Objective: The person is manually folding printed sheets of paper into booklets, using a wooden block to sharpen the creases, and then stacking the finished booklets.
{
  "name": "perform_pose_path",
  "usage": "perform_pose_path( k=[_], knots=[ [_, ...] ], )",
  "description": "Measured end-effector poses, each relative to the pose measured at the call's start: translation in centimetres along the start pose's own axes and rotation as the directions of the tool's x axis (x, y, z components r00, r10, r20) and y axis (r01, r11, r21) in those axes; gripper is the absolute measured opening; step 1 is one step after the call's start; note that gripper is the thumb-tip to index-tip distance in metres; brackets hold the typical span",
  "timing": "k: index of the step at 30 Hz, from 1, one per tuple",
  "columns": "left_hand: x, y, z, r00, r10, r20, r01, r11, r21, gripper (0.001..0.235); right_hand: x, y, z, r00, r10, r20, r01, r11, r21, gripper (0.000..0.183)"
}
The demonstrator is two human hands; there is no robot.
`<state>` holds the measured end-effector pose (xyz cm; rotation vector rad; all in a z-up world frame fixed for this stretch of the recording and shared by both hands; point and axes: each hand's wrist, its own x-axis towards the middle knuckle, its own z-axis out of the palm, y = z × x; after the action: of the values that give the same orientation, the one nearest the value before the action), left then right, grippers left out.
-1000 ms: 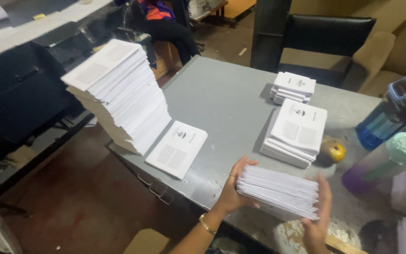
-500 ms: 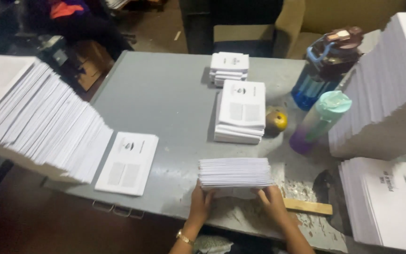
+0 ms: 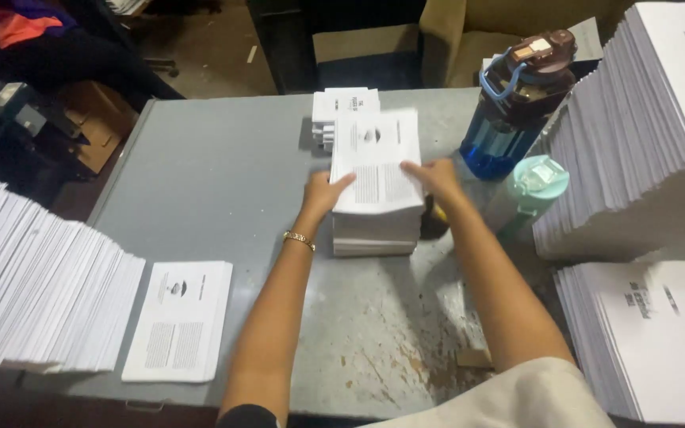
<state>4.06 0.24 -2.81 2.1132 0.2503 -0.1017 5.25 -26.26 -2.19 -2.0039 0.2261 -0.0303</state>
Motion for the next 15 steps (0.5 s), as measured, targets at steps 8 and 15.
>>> perform_pose_path(
  k=[8, 15],
  knots=[
    [0.9, -5.0, 2.8, 0.994, -0.059, 0.096, 0.057, 0.998, 0.027, 0.077, 1.0, 3.4, 2.5, 0.999, 0.053, -0.001, -0.051, 0.96, -0.277, 0.06],
    [-1.7, -2.2, 0.7, 0.982, -0.107, 0.156, 0.12, 0.99, -0.078, 0.081, -2.9, -2.4, 1.9, 0.989, 0.15, 0.01, -0.148, 0.981, -0.129, 0.063]
  ],
)
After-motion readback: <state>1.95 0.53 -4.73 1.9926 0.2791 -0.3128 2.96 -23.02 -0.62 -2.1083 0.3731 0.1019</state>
